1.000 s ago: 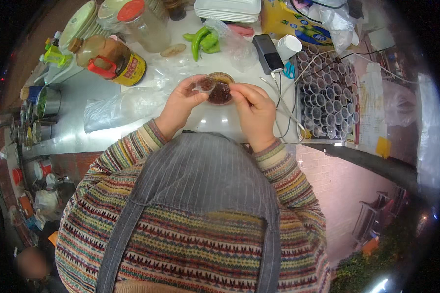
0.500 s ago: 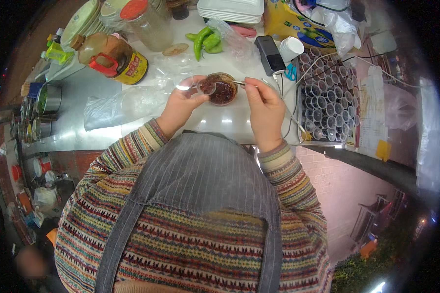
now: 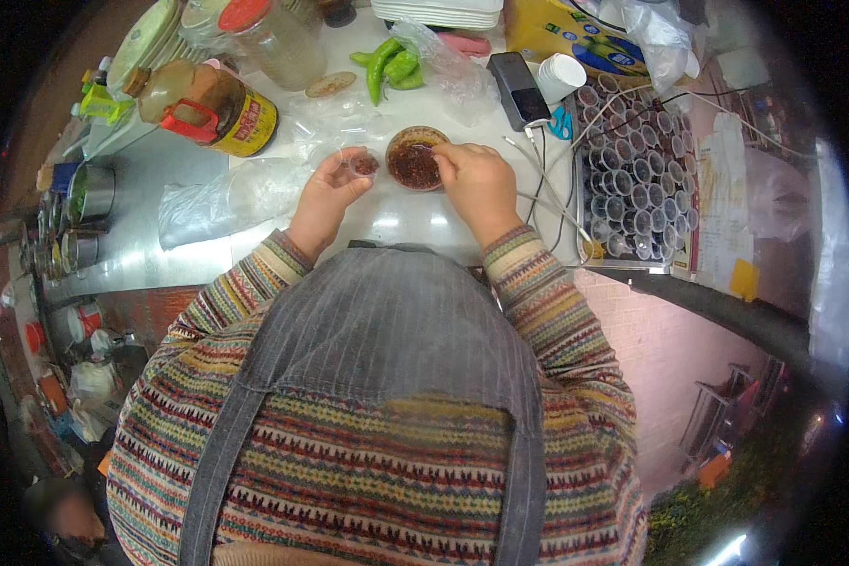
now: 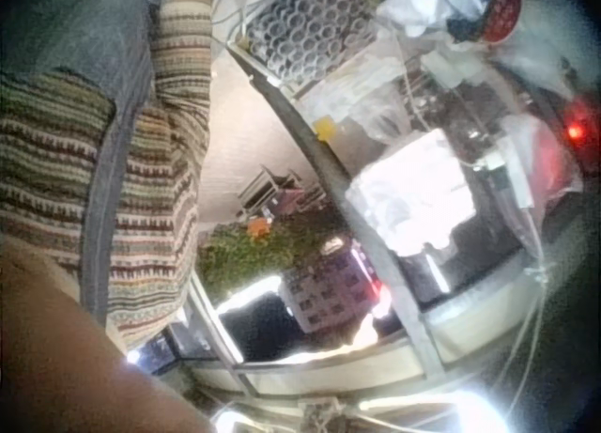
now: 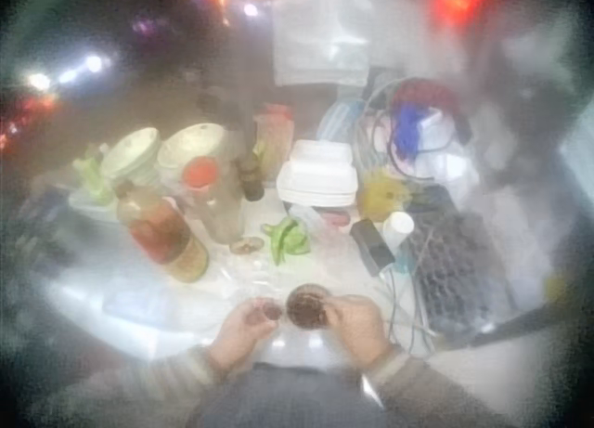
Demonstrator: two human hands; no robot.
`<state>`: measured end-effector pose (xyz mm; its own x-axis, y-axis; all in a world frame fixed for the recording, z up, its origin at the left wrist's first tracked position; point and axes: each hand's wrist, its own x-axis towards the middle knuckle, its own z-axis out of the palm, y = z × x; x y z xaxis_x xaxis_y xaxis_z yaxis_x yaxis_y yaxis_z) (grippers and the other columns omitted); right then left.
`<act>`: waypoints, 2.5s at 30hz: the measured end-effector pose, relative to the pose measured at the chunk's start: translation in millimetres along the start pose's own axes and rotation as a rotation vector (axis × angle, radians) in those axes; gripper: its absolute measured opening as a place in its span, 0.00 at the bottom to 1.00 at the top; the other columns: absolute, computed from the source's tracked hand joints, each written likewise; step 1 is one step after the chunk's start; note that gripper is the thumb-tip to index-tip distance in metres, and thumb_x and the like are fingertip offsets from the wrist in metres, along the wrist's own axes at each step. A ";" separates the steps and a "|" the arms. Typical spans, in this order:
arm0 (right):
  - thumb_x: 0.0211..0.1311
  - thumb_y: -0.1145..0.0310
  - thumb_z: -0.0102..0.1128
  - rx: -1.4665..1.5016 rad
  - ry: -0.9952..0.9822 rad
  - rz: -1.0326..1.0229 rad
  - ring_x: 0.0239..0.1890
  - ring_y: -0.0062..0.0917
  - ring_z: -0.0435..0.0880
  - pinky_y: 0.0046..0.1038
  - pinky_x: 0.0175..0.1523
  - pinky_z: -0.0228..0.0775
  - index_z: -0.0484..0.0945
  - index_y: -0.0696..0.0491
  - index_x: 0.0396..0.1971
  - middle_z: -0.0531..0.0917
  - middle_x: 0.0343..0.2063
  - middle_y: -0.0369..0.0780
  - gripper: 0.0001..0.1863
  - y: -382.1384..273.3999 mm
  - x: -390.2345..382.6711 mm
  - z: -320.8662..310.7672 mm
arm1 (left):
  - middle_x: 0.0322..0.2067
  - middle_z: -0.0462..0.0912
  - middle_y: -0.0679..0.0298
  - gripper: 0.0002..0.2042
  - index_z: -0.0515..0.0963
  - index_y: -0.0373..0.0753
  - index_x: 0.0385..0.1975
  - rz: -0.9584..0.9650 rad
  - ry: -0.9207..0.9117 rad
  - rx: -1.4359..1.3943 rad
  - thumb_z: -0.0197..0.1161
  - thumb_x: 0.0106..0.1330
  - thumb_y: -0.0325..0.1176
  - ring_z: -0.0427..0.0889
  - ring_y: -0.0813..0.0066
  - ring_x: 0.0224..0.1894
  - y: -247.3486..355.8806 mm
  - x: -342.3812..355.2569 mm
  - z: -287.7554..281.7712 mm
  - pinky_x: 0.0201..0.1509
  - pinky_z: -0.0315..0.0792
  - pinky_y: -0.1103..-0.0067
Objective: The person scoops a dark condiment from a bowl into small clear plastic cups using a spoon, then places each filled cup into a tray. The person also handles a plastic bag and uses scissors to cut it, then resumes filling and placing cups.
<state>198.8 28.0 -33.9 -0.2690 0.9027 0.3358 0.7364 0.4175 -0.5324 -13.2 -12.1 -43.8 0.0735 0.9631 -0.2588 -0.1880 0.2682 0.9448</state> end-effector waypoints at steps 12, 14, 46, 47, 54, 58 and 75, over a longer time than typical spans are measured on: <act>0.56 0.64 0.57 0.498 -0.135 0.563 0.23 0.20 0.80 0.21 0.30 0.70 0.82 0.56 0.33 0.83 0.23 0.39 0.11 9.8 3.7 9.2 | 0.46 0.75 0.62 0.19 0.67 0.35 0.51 -0.018 -0.061 -0.030 0.58 0.58 0.21 0.74 0.77 0.47 -8.5 0.3 1.4 0.53 0.67 0.80; 0.55 0.65 0.57 0.555 -0.096 0.572 0.23 0.17 0.78 0.19 0.30 0.69 0.81 0.57 0.33 0.82 0.22 0.38 0.12 14.1 2.7 10.7 | 0.45 0.75 0.62 0.19 0.67 0.34 0.51 -0.016 -0.046 -0.032 0.58 0.58 0.21 0.74 0.78 0.47 -8.6 0.4 0.9 0.52 0.68 0.82; 0.54 0.76 0.60 0.520 0.223 0.096 0.34 0.23 0.80 0.20 0.39 0.70 0.81 0.57 0.34 0.82 0.32 0.40 0.07 -55.2 -11.0 -56.9 | 0.46 0.74 0.62 0.22 0.66 0.37 0.53 0.082 -0.223 -0.220 0.60 0.57 0.21 0.72 0.74 0.50 27.5 5.1 22.5 0.56 0.66 0.77; 0.54 0.76 0.60 0.524 0.233 0.113 0.34 0.23 0.79 0.20 0.39 0.70 0.80 0.57 0.35 0.82 0.32 0.39 0.08 -55.2 -12.3 -57.3 | 0.46 0.74 0.62 0.22 0.66 0.37 0.53 0.062 -0.218 -0.198 0.60 0.57 0.21 0.72 0.74 0.49 28.3 4.3 23.1 0.56 0.66 0.77; 0.60 0.73 0.55 0.761 0.287 0.422 0.37 0.17 0.78 0.18 0.43 0.68 0.79 0.60 0.39 0.82 0.35 0.38 0.09 -47.1 -17.5 -56.1 | 0.46 0.74 0.62 0.21 0.66 0.35 0.52 0.093 -0.219 -0.143 0.60 0.57 0.21 0.72 0.75 0.49 28.0 5.0 18.7 0.56 0.66 0.78; 0.61 0.72 0.54 0.632 0.174 0.465 0.36 0.17 0.78 0.17 0.42 0.68 0.78 0.60 0.39 0.82 0.34 0.38 0.10 -21.5 -20.4 -44.4 | 0.45 0.74 0.63 0.21 0.66 0.34 0.51 0.131 -0.160 -0.140 0.60 0.57 0.21 0.72 0.75 0.48 29.1 1.3 10.4 0.55 0.66 0.78; 0.43 0.72 0.68 0.496 -0.119 0.010 0.29 0.19 0.74 0.20 0.35 0.70 0.76 0.52 0.44 0.74 0.34 0.38 0.22 -79.6 17.8 -41.6 | 0.48 0.73 0.59 0.17 0.66 0.34 0.52 0.230 -0.231 -0.117 0.54 0.62 0.21 0.73 0.72 0.50 47.6 -11.6 19.7 0.55 0.69 0.76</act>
<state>161.3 6.5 46.8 -0.3536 0.9003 0.2538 0.3636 0.3822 -0.8495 -3.6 -10.9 8.1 0.2334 0.9721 0.0235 -0.3359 0.0580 0.9401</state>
